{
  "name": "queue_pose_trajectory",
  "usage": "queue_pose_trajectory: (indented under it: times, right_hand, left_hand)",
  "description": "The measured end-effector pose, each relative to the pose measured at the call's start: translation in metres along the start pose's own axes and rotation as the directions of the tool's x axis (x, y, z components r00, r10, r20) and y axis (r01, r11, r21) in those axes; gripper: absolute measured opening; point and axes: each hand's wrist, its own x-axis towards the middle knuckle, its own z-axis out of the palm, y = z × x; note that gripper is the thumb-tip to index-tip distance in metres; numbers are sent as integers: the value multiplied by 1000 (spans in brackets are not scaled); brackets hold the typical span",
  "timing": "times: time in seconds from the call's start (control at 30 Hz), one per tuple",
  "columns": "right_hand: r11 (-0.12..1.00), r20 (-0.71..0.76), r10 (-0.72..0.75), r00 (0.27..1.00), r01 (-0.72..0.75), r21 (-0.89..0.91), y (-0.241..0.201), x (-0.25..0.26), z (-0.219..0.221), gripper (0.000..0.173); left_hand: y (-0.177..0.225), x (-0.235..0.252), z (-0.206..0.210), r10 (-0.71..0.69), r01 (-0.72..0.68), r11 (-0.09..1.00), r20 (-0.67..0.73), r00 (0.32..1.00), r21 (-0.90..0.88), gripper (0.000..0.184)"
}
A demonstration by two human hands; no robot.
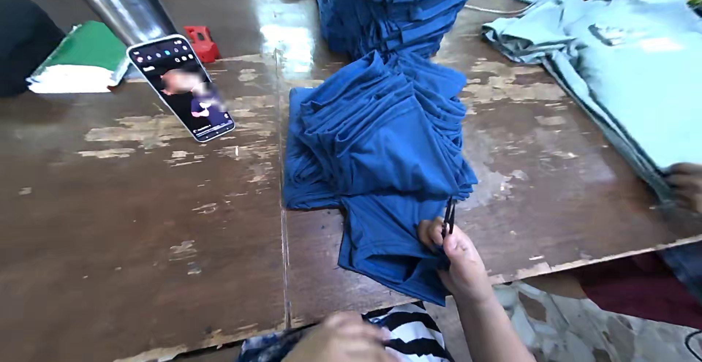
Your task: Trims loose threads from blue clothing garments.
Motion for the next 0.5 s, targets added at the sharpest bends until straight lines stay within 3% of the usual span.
queue_pose_trajectory:
  times: [0.07,0.13,0.17,0.27,0.33,0.37,0.43,0.5]
  right_hand:
    - [998,86,-32,996,38,-59,-4,1,4,25]
    - [979,116,-79,990,99,-179,-9,0,14,31]
    - [949,108,-108,988,135,-285,-11,-1,18,32]
    - [670,49,-233,971,196,-716,-22,-1,18,22]
    - [492,-46,-292,955,108,-864,-41,3,-1,28]
    - [480,-84,-314,946,82,-873,-52,7,-14,33]
    - [608,-117,-377,919,150,-779,-73,22,-25,24]
    - [801,-77,-418,905,327,-502,-88,39,-16,21]
  left_hand:
    - [-5,24,-7,-26,127,953,-343,939,276,22]
    - [-15,56,-8,-61,345,803,-509,858,486,51]
    - [-20,72,-7,-115,431,753,-546,830,497,63]
    - [-27,99,-14,-247,570,731,-633,734,376,56]
    - [-21,98,-30,-290,513,837,-643,709,188,54]
    - [-20,97,-39,-297,423,904,-629,718,57,52]
    - [-16,100,-52,-266,149,959,-592,761,-240,43]
    - [-9,108,-52,-188,-36,947,-644,742,-318,41]
